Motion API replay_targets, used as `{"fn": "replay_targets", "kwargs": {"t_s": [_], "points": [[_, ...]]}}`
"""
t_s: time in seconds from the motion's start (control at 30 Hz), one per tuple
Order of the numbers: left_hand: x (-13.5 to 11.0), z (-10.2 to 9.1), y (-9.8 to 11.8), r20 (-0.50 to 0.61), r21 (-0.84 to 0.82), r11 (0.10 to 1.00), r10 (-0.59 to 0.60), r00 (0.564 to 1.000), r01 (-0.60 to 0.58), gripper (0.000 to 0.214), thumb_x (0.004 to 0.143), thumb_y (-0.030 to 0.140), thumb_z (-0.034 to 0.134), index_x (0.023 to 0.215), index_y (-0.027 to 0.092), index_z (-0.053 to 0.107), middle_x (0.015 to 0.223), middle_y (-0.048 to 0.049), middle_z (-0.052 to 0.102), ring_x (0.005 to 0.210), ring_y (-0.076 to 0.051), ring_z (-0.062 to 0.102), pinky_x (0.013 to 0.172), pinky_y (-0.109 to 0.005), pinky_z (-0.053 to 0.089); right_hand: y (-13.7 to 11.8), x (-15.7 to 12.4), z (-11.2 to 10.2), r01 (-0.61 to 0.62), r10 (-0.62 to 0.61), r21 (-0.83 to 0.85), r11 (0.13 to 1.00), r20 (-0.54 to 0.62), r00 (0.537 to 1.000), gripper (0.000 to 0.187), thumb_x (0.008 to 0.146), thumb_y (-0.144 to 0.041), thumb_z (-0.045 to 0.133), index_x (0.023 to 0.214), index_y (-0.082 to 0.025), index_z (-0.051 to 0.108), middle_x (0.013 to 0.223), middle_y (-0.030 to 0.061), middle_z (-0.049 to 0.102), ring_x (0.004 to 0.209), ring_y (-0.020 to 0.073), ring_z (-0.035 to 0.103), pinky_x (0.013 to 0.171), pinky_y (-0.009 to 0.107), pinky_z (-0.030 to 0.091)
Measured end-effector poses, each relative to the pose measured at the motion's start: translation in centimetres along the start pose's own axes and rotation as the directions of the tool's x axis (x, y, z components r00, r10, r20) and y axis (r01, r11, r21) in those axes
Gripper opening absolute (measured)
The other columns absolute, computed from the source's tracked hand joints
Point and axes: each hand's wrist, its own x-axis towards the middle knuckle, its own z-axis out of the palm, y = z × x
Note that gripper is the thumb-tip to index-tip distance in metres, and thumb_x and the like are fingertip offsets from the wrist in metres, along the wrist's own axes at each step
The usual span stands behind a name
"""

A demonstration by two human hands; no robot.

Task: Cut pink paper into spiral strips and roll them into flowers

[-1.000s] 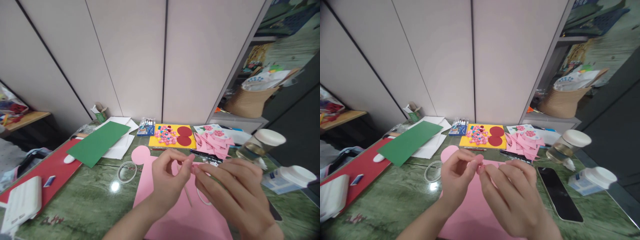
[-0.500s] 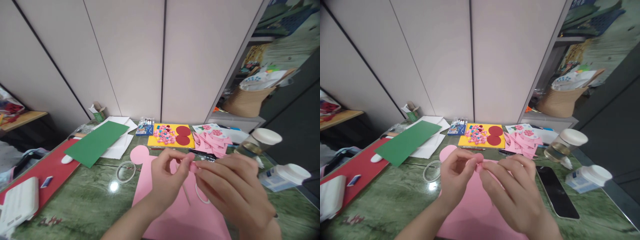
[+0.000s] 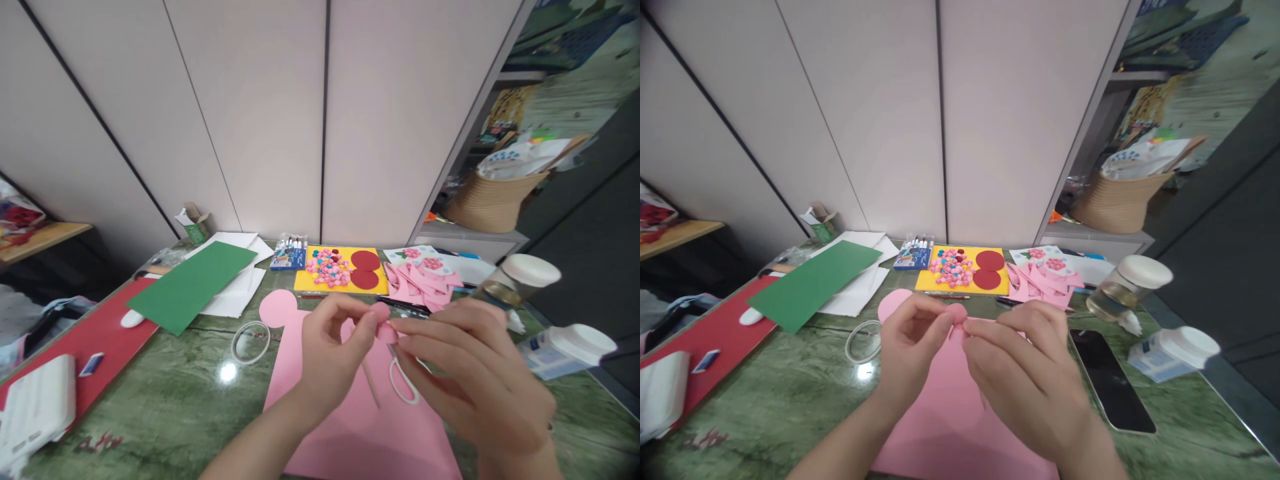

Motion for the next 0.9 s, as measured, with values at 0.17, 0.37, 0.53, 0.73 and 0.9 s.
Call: {"fn": "replay_targets", "kwargs": {"t_s": [0.17,0.37,0.53,0.73,0.9], "points": [[0.01,0.14,0.27,-0.018,-0.013,1.000,-0.004,1.000,0.004,0.014,0.075,0.027,0.069,0.068,0.017,0.061,0.063,0.0011,0.064,0.061,-0.009,0.060,0.059,-0.020,0.049,0.12,0.20,-0.08,0.009,-0.009,0.023,1.000,0.002,1.000,0.019,0.071,-0.002,0.070,0.081,-0.018,0.063,0.075,0.0024,0.074,0.069,0.0178,0.056,0.069,0.037,0.044],[-0.07,0.23,0.20,-0.029,0.005,1.000,0.009,1.000,-0.009,0.016,0.076,0.029,0.068,0.068,0.017,0.061,0.062,0.0003,0.064,0.060,-0.010,0.061,0.058,-0.021,0.049,0.28,0.17,-0.17,0.023,-0.024,0.038,0.999,0.011,1.000,0.018,0.072,-0.002,0.069,0.078,-0.018,0.063,0.075,0.0038,0.074,0.069,0.0184,0.056,0.069,0.038,0.044],[-0.18,0.20,0.28,-0.004,-0.025,0.999,0.021,1.000,-0.021,0.014,0.077,0.028,0.067,0.069,0.018,0.061,0.062,0.0010,0.066,0.060,-0.009,0.061,0.058,-0.020,0.049,0.34,0.08,-0.20,0.010,-0.009,0.066,0.998,-0.008,1.000,0.020,0.070,0.000,0.069,0.078,-0.018,0.064,0.076,0.0039,0.074,0.068,0.0178,0.057,0.068,0.037,0.044],[-0.18,0.24,0.17,-0.010,-0.044,0.999,0.024,1.000,-0.025,0.011,0.077,0.025,0.067,0.070,0.018,0.062,0.063,0.0022,0.067,0.060,-0.008,0.061,0.058,-0.017,0.049,0.42,0.10,-0.05,0.007,-0.006,0.069,0.998,-0.014,1.000,0.020,0.069,0.001,0.069,0.077,-0.018,0.065,0.077,0.0039,0.074,0.068,0.0178,0.057,0.068,0.037,0.045],[-0.18,0.21,0.06,-0.024,-0.010,1.000,0.017,1.000,-0.018,0.014,0.077,0.030,0.067,0.070,0.018,0.062,0.062,0.0003,0.067,0.060,-0.010,0.063,0.058,-0.021,0.050,0.38,0.04,0.03,-0.001,0.003,0.082,0.997,-0.019,1.000,0.021,0.069,0.001,0.069,0.078,-0.018,0.065,0.077,0.0031,0.074,0.068,0.0175,0.057,0.066,0.037,0.044]]}}
